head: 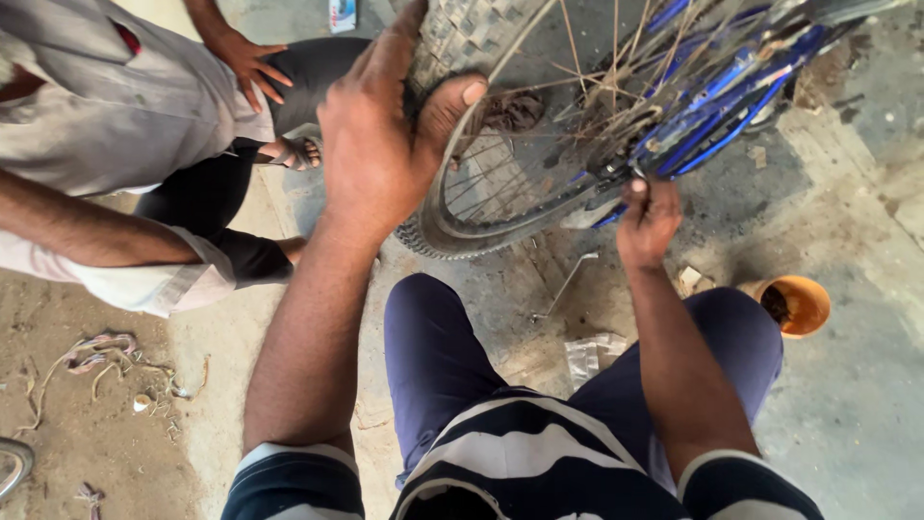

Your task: The person uses a wrench to tighten the axle nuts on the rear wheel of a blue bicycle. They repeatedly spin the wheel to check the alignment and continue adjusting the nuts with the wrench. A second person sits nearby observing the process.

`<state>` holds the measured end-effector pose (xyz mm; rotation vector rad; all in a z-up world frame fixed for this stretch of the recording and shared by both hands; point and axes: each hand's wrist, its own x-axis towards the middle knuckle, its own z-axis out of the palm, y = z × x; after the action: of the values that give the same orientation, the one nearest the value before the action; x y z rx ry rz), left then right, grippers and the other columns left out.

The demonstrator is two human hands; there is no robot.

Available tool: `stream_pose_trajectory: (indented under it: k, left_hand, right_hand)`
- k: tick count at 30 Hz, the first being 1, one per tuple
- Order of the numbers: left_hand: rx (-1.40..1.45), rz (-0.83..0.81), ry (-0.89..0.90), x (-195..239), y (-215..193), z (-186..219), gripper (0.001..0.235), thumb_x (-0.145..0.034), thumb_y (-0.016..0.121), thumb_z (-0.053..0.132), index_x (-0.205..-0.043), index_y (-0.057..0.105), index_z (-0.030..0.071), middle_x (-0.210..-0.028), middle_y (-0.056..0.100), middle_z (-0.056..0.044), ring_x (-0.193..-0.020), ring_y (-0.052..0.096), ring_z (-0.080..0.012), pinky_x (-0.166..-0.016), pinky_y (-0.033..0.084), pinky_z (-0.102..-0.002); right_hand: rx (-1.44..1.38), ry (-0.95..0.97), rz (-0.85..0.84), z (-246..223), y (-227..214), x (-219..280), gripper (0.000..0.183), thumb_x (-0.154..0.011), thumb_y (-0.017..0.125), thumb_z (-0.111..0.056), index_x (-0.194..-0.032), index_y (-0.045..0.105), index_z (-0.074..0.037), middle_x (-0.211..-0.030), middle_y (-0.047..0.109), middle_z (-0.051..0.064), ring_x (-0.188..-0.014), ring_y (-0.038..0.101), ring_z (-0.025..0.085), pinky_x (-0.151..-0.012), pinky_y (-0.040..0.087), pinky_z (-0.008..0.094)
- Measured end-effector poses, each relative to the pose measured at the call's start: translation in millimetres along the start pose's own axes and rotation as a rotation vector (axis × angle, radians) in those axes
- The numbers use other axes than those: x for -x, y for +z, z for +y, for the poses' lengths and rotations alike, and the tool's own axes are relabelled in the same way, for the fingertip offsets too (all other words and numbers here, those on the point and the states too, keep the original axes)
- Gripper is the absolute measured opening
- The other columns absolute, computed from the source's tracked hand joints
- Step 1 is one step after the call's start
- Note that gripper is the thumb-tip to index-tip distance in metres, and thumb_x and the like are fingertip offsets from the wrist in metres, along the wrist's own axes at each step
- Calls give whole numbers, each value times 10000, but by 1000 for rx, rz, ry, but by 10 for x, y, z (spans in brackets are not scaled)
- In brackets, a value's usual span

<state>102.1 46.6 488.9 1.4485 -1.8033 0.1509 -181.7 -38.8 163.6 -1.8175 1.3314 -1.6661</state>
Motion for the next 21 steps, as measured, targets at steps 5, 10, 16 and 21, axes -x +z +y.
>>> stream_pose_trajectory:
  k: [5, 10, 16, 21]
  left_hand:
    - [-1, -20, -18, -30, -14, -14, 636, -1065, 740, 497, -1417, 556, 1, -1153, 730, -192, -1000, 751, -377, -817, 581, -456]
    - [-15, -17, -1, -45, 3, -37, 637, -1062, 725, 498, -1418, 545, 1, -1147, 726, -183, -990, 754, -362, -811, 586, -442]
    - [-16, -9, -1, -40, 24, -59, 645, -1059, 722, 504, -1428, 535, 9, -1148, 728, -169, -968, 764, -334, -789, 592, -424]
    - [-8, -18, -43, -44, 50, -76, 685, -1044, 758, 524, -1448, 551, 11, -1101, 731, -155, -900, 776, -301, -748, 589, -431]
  right_hand:
    - [94, -25, -12, -308, -50, -137, 163, -1072, 659, -66, -1210, 702, 9, -1092, 669, 192, -932, 658, 357, -814, 528, 429]
    - [16, 41, -18, -291, -9, -141, 198, -1073, 635, -70, -1240, 698, 16, -1071, 651, 168, -910, 644, 282, -795, 522, 380]
    - [-134, 53, 3, -116, 71, -98, 166, -1108, 612, -66, -1233, 679, 20, -1132, 635, 152, -988, 618, 237, -855, 512, 369]
    - [47, 33, -2, -59, 68, -93, 157, -1094, 641, -90, -1167, 705, 34, -1039, 632, 138, -921, 608, 224, -790, 509, 372]
